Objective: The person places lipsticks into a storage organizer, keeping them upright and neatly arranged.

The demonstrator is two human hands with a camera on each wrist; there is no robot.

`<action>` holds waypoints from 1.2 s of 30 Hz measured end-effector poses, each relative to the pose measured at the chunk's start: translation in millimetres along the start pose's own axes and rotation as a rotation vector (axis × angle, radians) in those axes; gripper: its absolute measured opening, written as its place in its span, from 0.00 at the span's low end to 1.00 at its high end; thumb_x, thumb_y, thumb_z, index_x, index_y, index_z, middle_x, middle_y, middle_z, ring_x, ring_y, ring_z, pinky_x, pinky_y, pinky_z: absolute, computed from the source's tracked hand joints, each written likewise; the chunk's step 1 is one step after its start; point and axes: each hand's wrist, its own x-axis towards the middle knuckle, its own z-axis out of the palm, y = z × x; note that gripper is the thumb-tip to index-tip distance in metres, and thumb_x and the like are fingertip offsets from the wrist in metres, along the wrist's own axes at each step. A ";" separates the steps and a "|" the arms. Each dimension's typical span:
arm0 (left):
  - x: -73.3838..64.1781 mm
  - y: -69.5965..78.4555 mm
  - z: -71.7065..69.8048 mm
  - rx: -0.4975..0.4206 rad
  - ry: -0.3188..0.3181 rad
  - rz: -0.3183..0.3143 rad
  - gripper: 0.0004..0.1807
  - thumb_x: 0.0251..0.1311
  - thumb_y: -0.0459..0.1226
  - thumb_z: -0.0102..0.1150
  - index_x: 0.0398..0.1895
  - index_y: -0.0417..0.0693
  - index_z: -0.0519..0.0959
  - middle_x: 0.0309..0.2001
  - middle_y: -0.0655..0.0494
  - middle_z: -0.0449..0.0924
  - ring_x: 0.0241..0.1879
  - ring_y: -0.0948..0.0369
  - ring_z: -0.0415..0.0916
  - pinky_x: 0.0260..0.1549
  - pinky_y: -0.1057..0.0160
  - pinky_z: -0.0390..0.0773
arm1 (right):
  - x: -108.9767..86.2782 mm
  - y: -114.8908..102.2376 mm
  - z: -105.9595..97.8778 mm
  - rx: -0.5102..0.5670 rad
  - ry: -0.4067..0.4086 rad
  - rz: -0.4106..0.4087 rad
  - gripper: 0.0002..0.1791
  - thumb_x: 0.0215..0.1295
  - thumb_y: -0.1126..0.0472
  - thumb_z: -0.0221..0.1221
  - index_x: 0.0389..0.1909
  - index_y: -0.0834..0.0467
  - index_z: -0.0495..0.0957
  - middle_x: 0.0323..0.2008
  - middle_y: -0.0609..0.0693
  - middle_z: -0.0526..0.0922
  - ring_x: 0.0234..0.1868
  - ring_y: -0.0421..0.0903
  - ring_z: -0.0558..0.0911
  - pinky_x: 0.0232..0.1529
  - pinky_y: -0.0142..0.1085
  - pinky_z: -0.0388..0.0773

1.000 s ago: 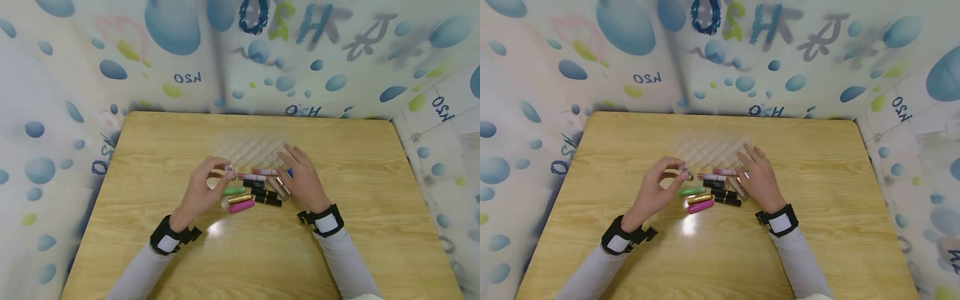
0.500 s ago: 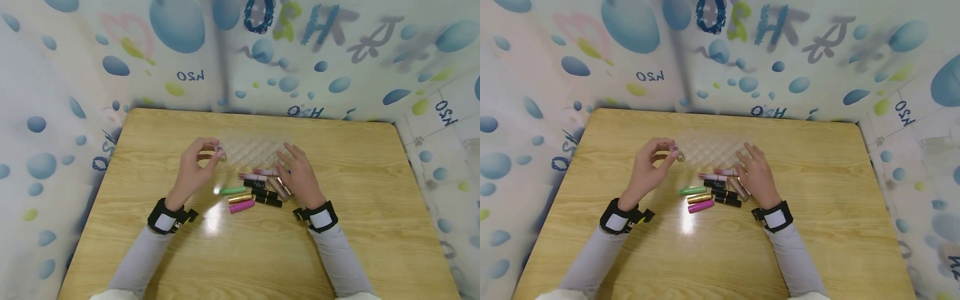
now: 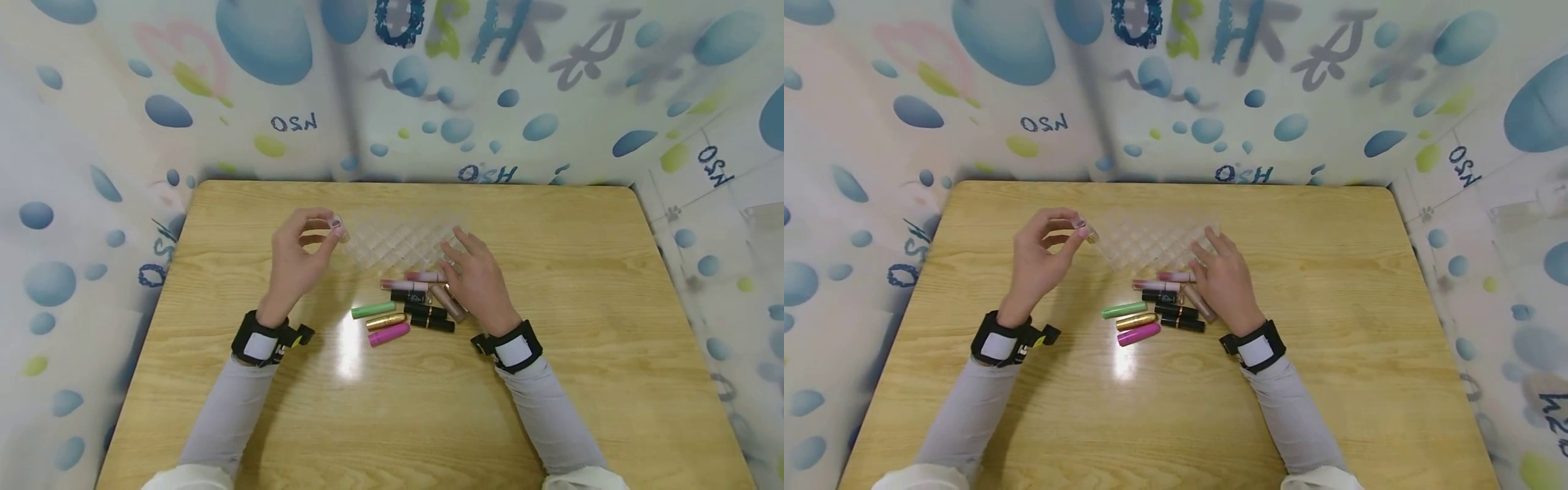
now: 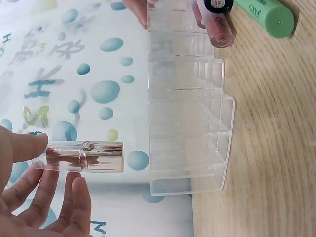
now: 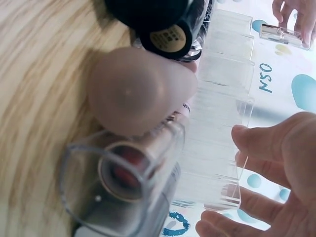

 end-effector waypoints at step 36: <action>1.8 -55.9 5.8 0.039 0.046 -0.091 0.16 0.60 0.36 0.72 0.49 0.38 0.84 0.46 0.47 0.86 0.44 0.51 0.86 0.39 0.58 0.86 | -0.1 3.7 0.2 -0.034 -0.012 -0.050 0.22 0.69 0.57 0.65 0.60 0.62 0.84 0.70 0.66 0.73 0.68 0.65 0.75 0.67 0.57 0.74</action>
